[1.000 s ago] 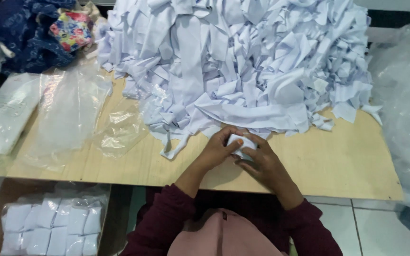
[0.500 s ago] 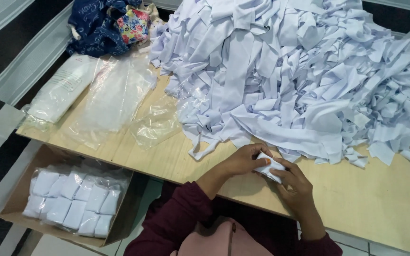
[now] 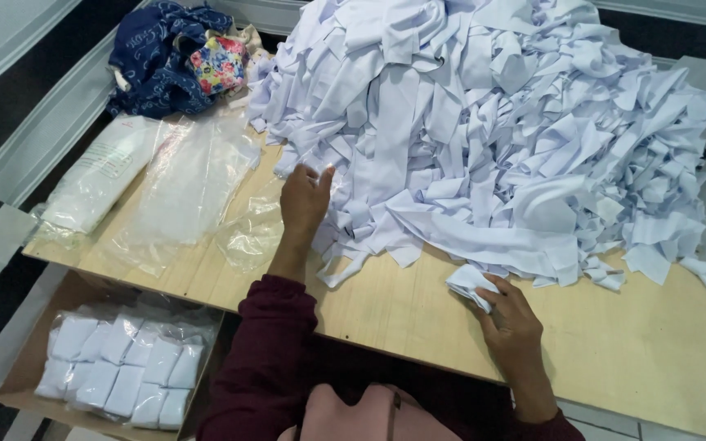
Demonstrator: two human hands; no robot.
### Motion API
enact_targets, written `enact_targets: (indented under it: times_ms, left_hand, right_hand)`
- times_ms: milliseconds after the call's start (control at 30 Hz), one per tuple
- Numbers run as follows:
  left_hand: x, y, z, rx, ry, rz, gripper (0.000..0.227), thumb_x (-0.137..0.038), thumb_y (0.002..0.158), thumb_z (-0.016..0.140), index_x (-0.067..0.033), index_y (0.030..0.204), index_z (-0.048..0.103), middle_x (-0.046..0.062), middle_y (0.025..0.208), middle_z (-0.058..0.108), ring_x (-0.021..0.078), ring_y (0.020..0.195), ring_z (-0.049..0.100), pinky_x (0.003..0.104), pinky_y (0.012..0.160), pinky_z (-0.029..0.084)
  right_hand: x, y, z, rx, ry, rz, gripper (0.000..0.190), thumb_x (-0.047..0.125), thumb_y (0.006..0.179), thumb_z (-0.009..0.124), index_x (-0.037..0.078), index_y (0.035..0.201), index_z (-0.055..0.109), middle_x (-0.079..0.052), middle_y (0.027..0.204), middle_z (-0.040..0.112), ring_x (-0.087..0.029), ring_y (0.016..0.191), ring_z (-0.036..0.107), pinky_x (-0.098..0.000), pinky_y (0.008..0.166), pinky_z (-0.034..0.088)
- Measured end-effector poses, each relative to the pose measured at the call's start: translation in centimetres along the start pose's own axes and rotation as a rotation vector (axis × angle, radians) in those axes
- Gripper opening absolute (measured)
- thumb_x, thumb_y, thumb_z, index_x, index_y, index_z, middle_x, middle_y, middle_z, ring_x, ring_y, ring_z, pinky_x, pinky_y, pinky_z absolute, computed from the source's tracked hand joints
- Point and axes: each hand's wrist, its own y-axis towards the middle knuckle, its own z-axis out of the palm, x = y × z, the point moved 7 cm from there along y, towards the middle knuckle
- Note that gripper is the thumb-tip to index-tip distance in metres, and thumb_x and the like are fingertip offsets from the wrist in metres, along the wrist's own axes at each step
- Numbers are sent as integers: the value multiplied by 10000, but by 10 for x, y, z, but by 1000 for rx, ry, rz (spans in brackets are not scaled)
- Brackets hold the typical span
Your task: The person folds white fabric pieces on a wooden table, then places each folded piece into a clear plastic bag. The person repeats this process multiple times, stacking the packaged items in a cardboard box.
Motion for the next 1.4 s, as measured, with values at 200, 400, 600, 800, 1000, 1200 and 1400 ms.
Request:
enact_targets:
  times_ms: [200,400,600,800,1000,1200,1400]
  left_hand:
    - [4,-60,51,234,321,240,282,-249,1006,503,-76,873,682,146,941,651,369,860,637,510,658,508]
    - [-81,-225,17,131,110,827,208,-48,912,669,-65,1105,747,139,929,627,320,893,658,391,676,575]
    - [-74,-291,71,354,97,976,351,-313,855,775,-128,1138,680,88,949,594,280,879,609,399,729,567]
    - [-90,-284,100,538,130,872,326,-343,944,722,-32,1037,697,132,841,607,304,797,628,386,703,534]
    - [-86,-276,121,636,266,688,171,-237,938,682,-71,900,696,90,840,622,267,870,638,367,725,535]
    - [-90,-284,108,478,72,739,167,-204,993,664,-60,910,679,84,781,569,256,781,622,346,692,536]
    - [-97,-287,84,201,-200,866,168,-165,1019,628,-74,878,629,46,758,496,232,686,555,321,629,492]
  right_hand:
    - [-7,1,-4,-31,43,129,273,121,850,816,61,1109,756,-124,1254,723,-247,1168,694,-381,1043,562]
    - [-13,7,-21,-165,237,362,213,-42,853,791,-26,1063,758,-216,1187,711,-377,1164,684,-418,942,590]
    - [-50,-14,-24,-378,457,426,248,-102,839,808,-90,1072,723,-242,1186,681,-291,1158,678,-388,978,556]
    - [-55,-29,-38,-469,538,526,242,-97,838,815,-105,1055,707,-241,1181,699,-247,1121,682,-363,971,555]
    - [-27,-59,-57,-359,451,520,227,-115,824,802,-115,1038,726,-261,1154,687,-320,1127,690,-406,963,553]
    - [3,-75,-60,-199,190,429,292,-71,766,832,18,1042,790,-180,1205,710,-316,1124,714,-398,938,579]
    - [32,-62,-47,-142,-42,152,233,-37,837,797,52,1050,761,-149,1218,706,-316,1114,715,-408,917,619]
